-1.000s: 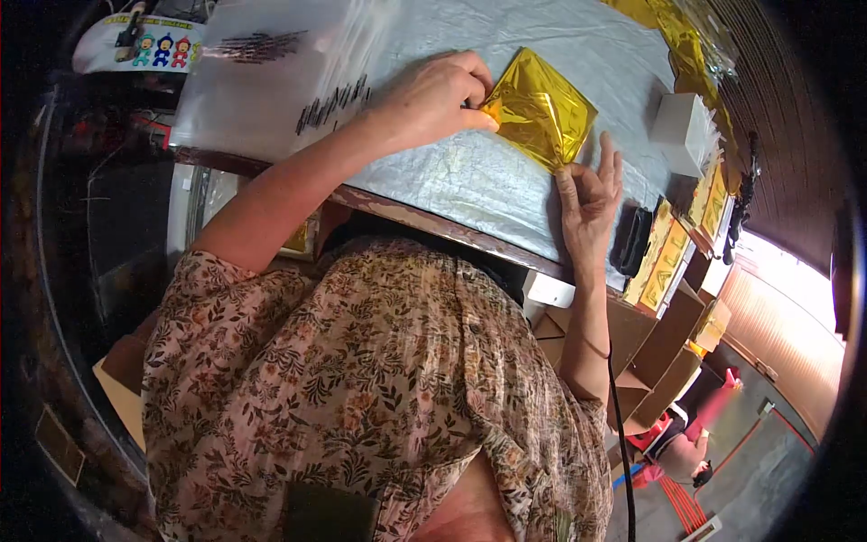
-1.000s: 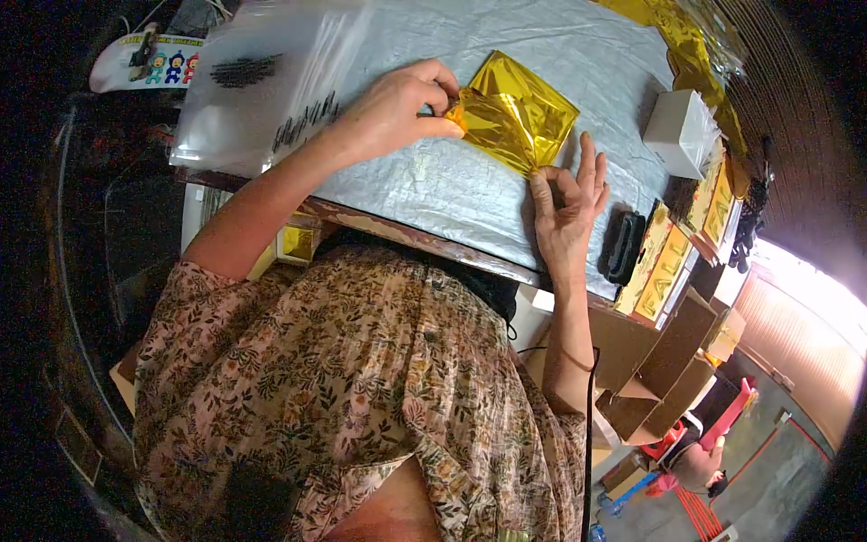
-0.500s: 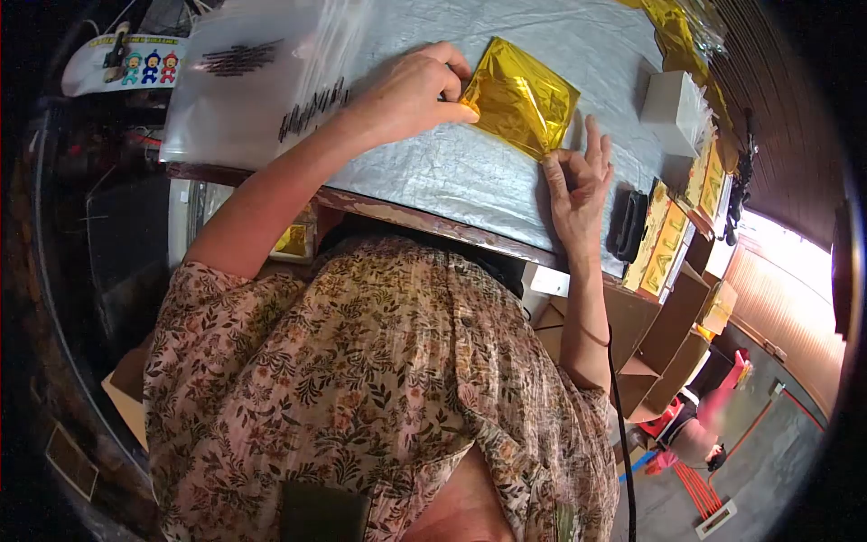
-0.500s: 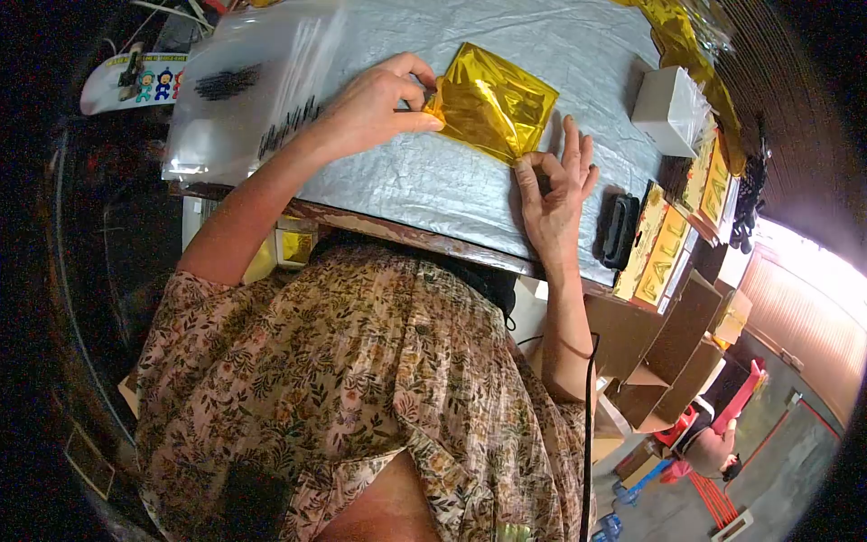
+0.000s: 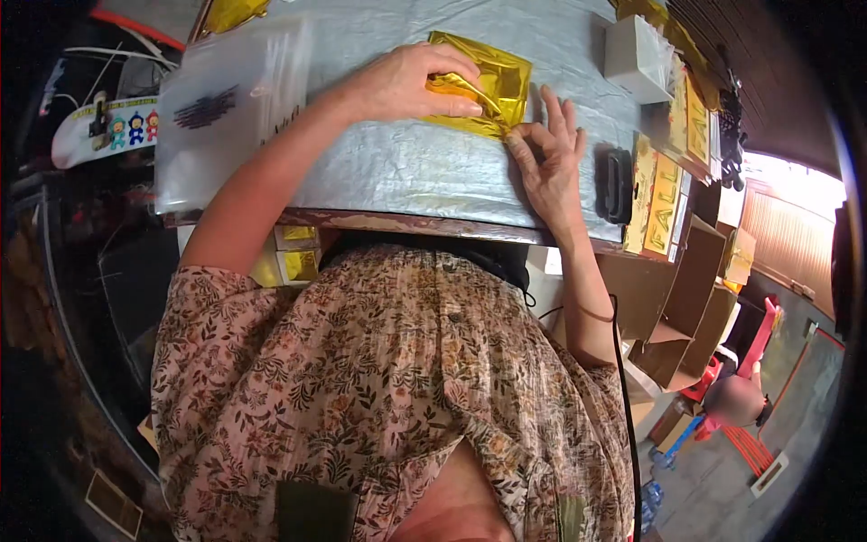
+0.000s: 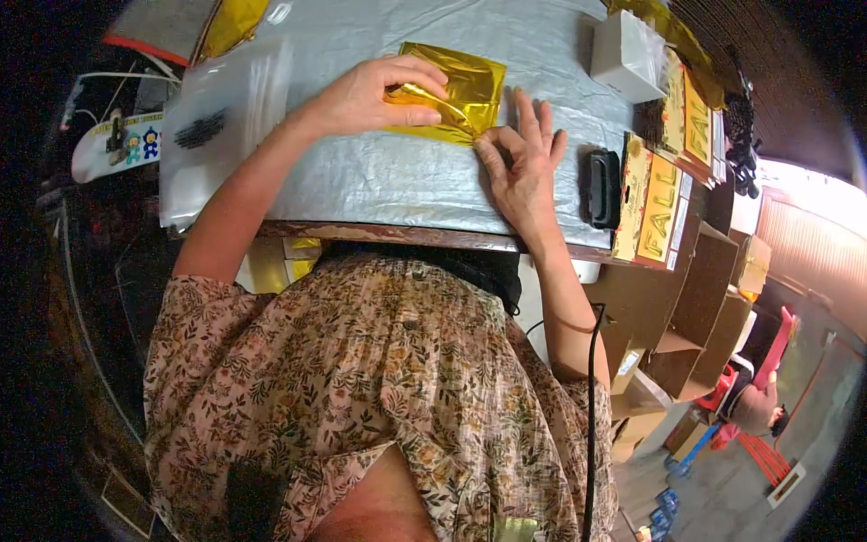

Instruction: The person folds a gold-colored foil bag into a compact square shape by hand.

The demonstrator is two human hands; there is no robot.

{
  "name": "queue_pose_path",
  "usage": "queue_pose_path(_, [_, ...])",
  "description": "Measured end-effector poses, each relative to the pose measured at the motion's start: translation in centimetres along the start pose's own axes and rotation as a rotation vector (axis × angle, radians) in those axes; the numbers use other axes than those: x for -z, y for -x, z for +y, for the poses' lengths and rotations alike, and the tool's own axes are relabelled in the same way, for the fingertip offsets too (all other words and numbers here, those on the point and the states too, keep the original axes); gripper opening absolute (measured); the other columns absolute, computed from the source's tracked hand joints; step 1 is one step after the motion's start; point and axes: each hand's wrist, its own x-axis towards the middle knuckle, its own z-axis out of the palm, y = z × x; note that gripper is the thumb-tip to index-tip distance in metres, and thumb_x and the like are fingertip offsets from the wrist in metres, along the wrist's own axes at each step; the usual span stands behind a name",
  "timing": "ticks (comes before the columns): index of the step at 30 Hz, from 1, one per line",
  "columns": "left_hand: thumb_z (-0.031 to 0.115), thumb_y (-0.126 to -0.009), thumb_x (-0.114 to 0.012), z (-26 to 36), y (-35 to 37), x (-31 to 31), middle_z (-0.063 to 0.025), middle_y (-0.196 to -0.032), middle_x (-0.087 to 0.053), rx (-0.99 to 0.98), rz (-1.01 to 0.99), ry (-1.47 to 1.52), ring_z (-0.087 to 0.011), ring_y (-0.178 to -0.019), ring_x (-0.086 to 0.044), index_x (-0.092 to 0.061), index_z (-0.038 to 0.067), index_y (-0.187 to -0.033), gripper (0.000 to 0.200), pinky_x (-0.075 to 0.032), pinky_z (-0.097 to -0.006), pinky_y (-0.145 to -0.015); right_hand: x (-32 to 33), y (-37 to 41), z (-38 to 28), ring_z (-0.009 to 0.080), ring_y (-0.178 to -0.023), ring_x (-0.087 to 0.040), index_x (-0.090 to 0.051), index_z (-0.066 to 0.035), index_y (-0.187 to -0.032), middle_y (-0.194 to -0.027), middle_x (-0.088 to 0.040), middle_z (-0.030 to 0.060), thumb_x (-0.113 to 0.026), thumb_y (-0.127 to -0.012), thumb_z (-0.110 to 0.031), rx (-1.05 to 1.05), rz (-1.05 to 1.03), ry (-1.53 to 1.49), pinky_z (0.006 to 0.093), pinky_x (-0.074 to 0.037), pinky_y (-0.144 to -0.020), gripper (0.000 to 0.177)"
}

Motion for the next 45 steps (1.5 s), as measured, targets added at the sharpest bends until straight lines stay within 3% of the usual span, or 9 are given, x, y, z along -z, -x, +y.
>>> queue_pose_path(12, [0.035, -0.094, -0.079, 0.6, -0.5, -1.1, -0.0065, -0.109, -0.074, 0.295, 0.087, 0.050, -0.0159, -0.092, -0.068, -0.076, 0.002, -0.113, 0.038, -0.054, -0.0307, -0.082, 0.0, 0.0, -0.1, 0.0468, -0.157, -0.022, -0.076, -0.009, -0.103, -0.166, -0.039, 0.0158, -0.073, -0.097, -0.028, 0.011, -0.006, 0.049, 0.0691, -0.004, -0.123, 0.021])
queue_pose_path(19, [0.034, -0.094, -0.079, 0.1, -1.2, -1.8, -0.0091, -0.106, -0.074, 0.362, 0.104, -0.039, -0.0167, -0.089, -0.069, -0.075, 0.002, -0.113, 0.038, -0.054, -0.0320, -0.077, 0.1, 0.6, -0.6, 0.0466, -0.157, -0.023, -0.075, -0.009, -0.101, -0.164, -0.042, 0.0164, -0.076, -0.095, -0.024, -0.037, 0.010, -0.003, 0.0689, -0.005, -0.123, 0.016])
queue_pose_path(21, [0.042, -0.088, -0.077, 0.2, -1.2, -1.9, -0.0167, -0.105, -0.077, 0.353, 0.129, -0.028, -0.0311, -0.094, -0.073, -0.077, 0.005, -0.115, 0.046, -0.057, -0.0398, -0.083, 0.3, 0.9, -0.9, 0.0465, -0.157, -0.024, -0.075, -0.009, -0.101, -0.164, -0.043, 0.0164, -0.076, -0.095, -0.023, -0.054, 0.009, -0.005, 0.0686, -0.005, -0.123, 0.016])
queue_pose_path(24, [0.041, -0.087, -0.077, -0.3, -1.0, -2.3, -0.0160, -0.102, -0.077, 0.280, 0.179, -0.077, -0.0315, -0.091, -0.073, -0.077, 0.005, -0.113, 0.044, -0.057, -0.0404, -0.083, 0.3, 1.0, -0.9, 0.0467, -0.156, -0.025, -0.075, -0.008, -0.101, -0.163, -0.045, 0.0163, -0.076, -0.094, -0.022, -0.070, 0.016, -0.019, 0.0678, -0.005, -0.123, 0.015])
queue_pose_path(28, [0.040, -0.087, -0.077, 0.4, -1.2, -2.1, -0.0153, -0.100, -0.077, 0.359, 0.117, -0.054, -0.0314, -0.089, -0.073, -0.077, 0.005, -0.112, 0.043, -0.057, -0.0409, -0.081, 0.2, 1.1, -0.7, 0.0469, -0.156, -0.026, -0.075, -0.007, -0.100, -0.161, -0.046, 0.0164, -0.076, -0.095, -0.022, -0.067, 0.021, -0.013, 0.0668, -0.006, -0.124, 0.016])
queue_pose_path(30, [0.033, -0.092, -0.079, -0.3, -1.1, -2.6, -0.0114, -0.095, -0.074, 0.285, 0.164, -0.113, -0.0193, -0.079, -0.069, -0.074, 0.002, -0.112, 0.037, -0.054, -0.0345, -0.072, 0.0, 1.1, -0.5, 0.0470, -0.156, -0.026, -0.075, -0.006, -0.100, -0.161, -0.047, 0.0165, -0.075, -0.095, -0.022, -0.062, 0.020, -0.011, 0.0668, -0.006, -0.123, 0.017])
queue_pose_path(38, [0.032, -0.092, -0.078, 0.0, -1.1, -2.6, -0.0137, -0.099, -0.073, 0.297, 0.166, -0.106, -0.0236, -0.084, -0.071, -0.074, -0.001, -0.109, 0.037, -0.055, -0.0358, -0.076, 0.0, 1.0, -0.4, 0.0467, -0.155, -0.028, -0.074, -0.005, -0.096, -0.160, -0.048, 0.0165, -0.076, -0.094, -0.022, -0.054, 0.020, 0.005, 0.0658, -0.006, -0.124, 0.018])
queue_pose_path(41, [0.032, -0.091, -0.077, -0.1, -1.2, -2.8, -0.0153, -0.103, -0.073, 0.236, 0.182, -0.150, -0.0279, -0.089, -0.071, -0.074, -0.003, -0.108, 0.039, -0.055, -0.0370, -0.080, 0.6, 0.9, -1.4, 0.0420, -0.157, -0.026, -0.074, -0.008, -0.105, -0.164, -0.045, 0.0132, -0.076, -0.096, -0.026, -0.093, -0.012, 0.057, 0.0624, -0.006, -0.126, 0.020])
queue_pose_path(45, [0.033, -0.089, -0.078, 0.8, -1.4, -2.3, -0.0175, -0.105, -0.074, 0.274, 0.155, -0.154, -0.0318, -0.094, -0.072, -0.074, -0.004, -0.108, 0.041, -0.056, -0.0389, -0.085, 0.1, 0.5, -4.3, 0.0424, -0.152, -0.038, -0.058, -0.001, -0.143, -0.161, -0.045, 0.0207, -0.073, -0.097, -0.032, 0.208, 0.017, 0.294, 0.0609, -0.022, -0.125, 0.057])
